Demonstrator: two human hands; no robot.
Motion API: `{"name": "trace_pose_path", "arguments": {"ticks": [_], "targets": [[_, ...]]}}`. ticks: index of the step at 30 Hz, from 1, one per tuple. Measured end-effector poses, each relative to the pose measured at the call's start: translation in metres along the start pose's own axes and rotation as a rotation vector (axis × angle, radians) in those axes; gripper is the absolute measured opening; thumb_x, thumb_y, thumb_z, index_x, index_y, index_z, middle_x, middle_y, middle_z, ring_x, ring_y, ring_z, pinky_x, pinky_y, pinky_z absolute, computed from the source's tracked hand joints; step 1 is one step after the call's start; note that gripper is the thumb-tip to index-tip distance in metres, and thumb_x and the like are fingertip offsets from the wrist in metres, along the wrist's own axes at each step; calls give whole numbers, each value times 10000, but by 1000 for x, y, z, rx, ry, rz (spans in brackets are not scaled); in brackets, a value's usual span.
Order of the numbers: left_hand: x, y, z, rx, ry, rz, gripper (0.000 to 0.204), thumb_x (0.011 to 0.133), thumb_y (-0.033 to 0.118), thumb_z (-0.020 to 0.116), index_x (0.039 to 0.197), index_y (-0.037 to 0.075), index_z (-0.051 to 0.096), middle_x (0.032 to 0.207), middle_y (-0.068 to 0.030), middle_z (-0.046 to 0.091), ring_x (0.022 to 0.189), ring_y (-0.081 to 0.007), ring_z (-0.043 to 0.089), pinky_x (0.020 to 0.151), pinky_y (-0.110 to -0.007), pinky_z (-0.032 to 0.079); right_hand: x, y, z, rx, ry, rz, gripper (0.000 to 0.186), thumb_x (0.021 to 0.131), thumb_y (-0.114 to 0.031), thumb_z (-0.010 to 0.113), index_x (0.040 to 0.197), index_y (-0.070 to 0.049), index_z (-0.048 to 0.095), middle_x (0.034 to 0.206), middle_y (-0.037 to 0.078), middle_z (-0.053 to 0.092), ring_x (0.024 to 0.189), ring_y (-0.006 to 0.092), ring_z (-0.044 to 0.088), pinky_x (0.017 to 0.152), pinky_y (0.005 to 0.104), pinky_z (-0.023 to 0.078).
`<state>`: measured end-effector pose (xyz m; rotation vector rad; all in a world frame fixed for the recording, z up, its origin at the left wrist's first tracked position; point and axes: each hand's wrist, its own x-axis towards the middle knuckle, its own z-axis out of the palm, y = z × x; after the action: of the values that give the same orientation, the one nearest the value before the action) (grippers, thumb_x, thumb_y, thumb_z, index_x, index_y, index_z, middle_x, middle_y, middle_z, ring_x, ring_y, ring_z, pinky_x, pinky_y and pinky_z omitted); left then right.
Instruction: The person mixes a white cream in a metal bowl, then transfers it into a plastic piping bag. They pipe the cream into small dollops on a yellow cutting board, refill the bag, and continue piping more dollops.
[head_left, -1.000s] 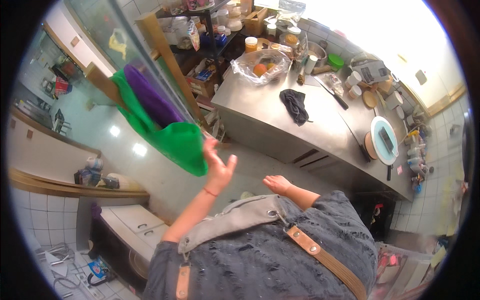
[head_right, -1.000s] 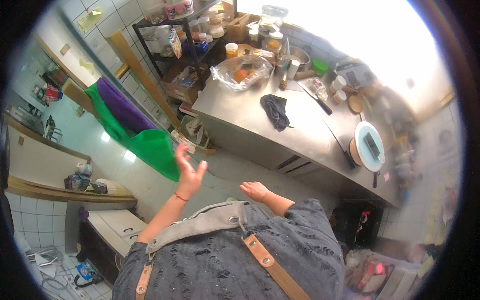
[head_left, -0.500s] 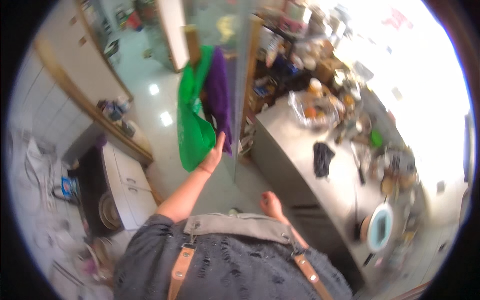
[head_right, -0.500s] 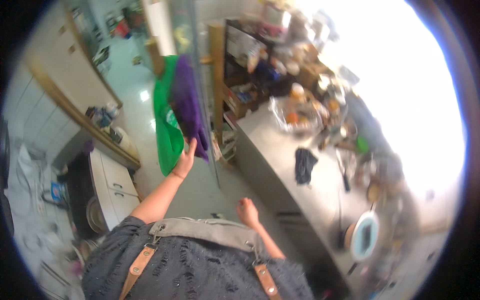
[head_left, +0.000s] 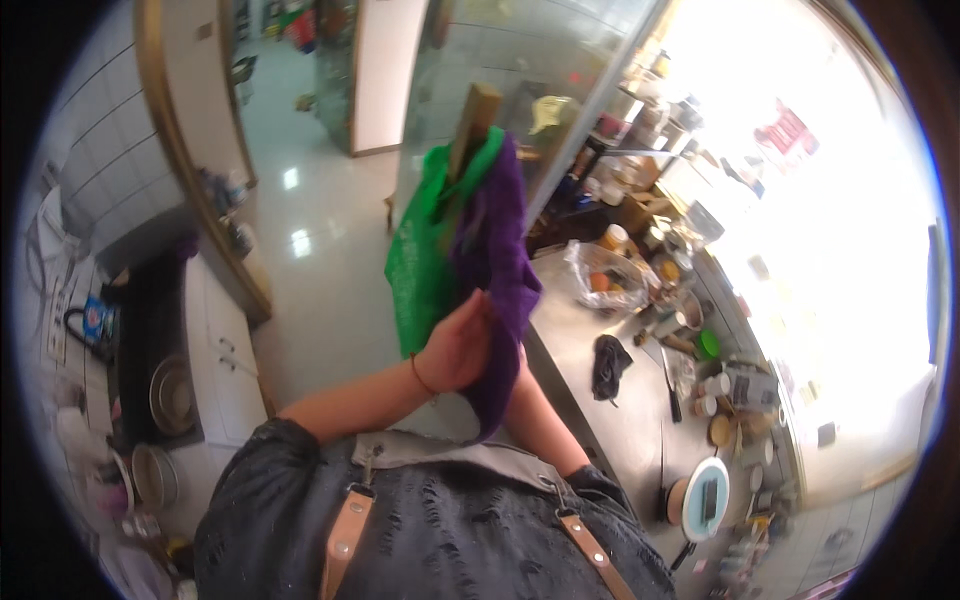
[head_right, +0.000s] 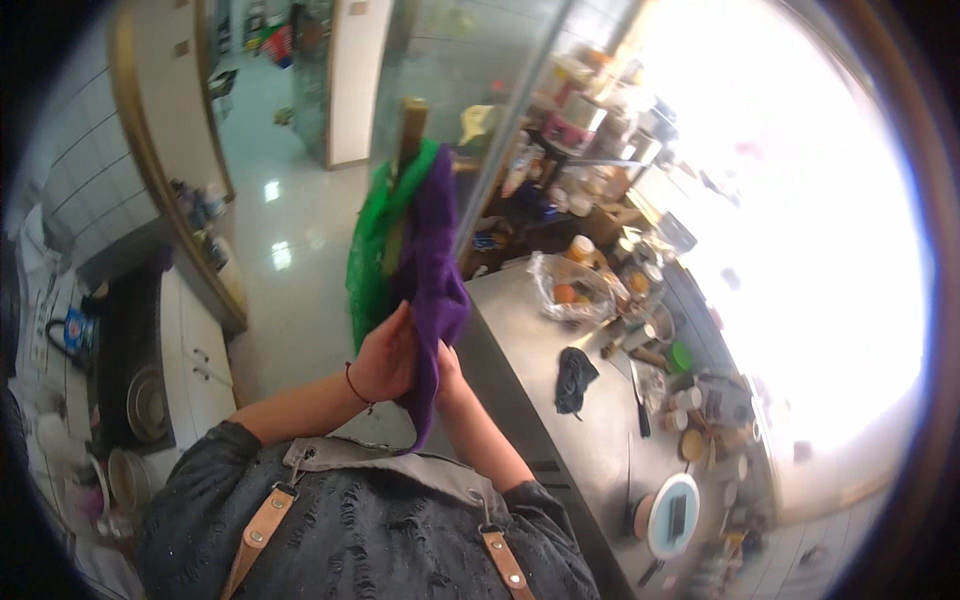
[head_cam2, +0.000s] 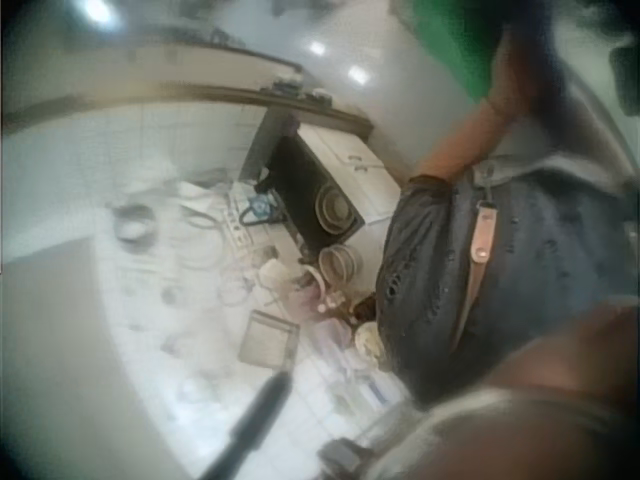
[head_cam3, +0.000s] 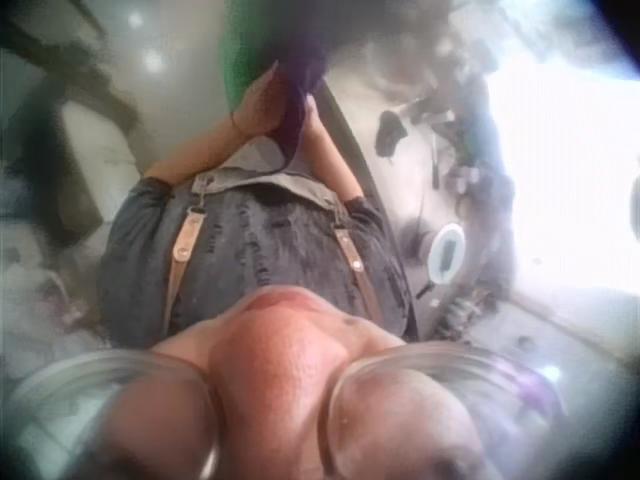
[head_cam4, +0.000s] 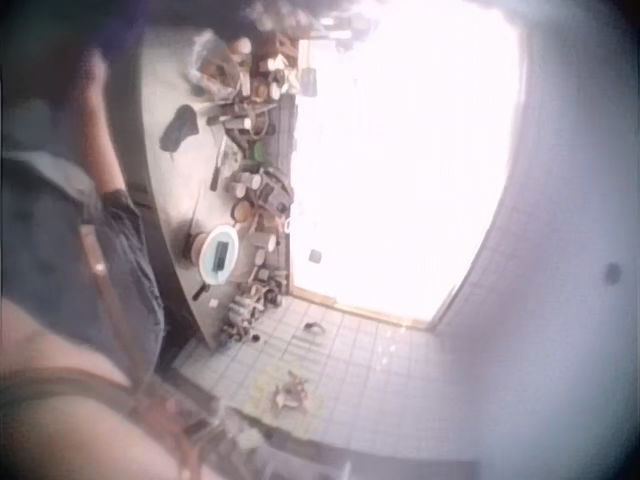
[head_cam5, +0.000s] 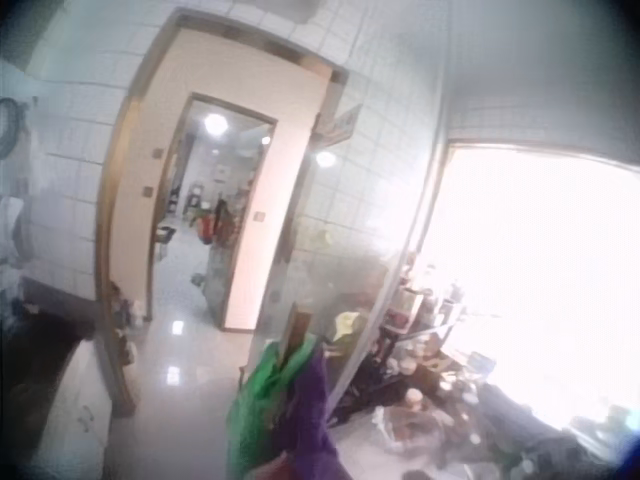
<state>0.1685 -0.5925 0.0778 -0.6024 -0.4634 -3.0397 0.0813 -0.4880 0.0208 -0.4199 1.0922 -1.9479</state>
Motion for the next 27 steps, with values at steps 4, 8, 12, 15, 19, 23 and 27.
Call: {"name": "trace_pose_path", "arguments": {"ticks": [4,8,12,15,19,23,27], "targets": [[14,-13,-11,-31,336,44,432,1086,400,414,1338,97,591,1272,-67,649,1171,-179,599,1068,-353,446,-12,-24,36,20,173,-208,414,876,-248,713,1229,-47,632,1013,38,683,848,154,663,784,301,545],[28,-27,-27,532,421,294,412,1101,363,384,1319,72,577,1209,-85,626,1164,-197,578,1054,-334,435,-11,-59,60,-79,259,-333,222,928,-193,710,1067,-20,708,939,15,700,827,109,634,758,285,527],[24,-52,-52,1063,266,463,555,1097,459,307,1519,101,343,1475,-83,427,1324,-226,461,1125,-367,370,-8,-71,57,-333,271,-591,275,989,-232,665,1103,18,675,927,8,685,857,86,588,804,280,504],[11,-68,-71,826,353,316,533,1098,389,339,1527,74,304,1467,-116,410,1329,-248,432,1134,-390,351,-6,-63,44,-563,337,-590,451,1035,-348,564,1314,6,555,1199,126,592,1084,192,551,941,321,454],[6,-60,-88,-483,189,147,589,1098,372,379,1571,52,236,1606,-91,293,1462,-193,300,1205,-320,227,-16,-50,33,-696,186,-289,813,1028,-561,426,1572,3,209,1625,234,220,1518,345,195,1240,387,154],[14,-36,-88,-343,38,-83,486,1083,332,412,1477,53,355,1521,-125,378,1407,-211,374,1168,-336,289,-63,-40,30,-1159,90,-309,726,1028,-499,472,1540,-6,323,1578,258,325,1482,365,297,1221,409,221],[23,-35,-78,-46,-440,-366,390,1067,309,436,1370,69,483,1384,-155,504,1298,-249,494,1096,-387,406,-71,-51,15,-51,114,-103,415,1042,-448,524,1093,-76,699,846,17,682,723,88,601,640,227,473]]}}
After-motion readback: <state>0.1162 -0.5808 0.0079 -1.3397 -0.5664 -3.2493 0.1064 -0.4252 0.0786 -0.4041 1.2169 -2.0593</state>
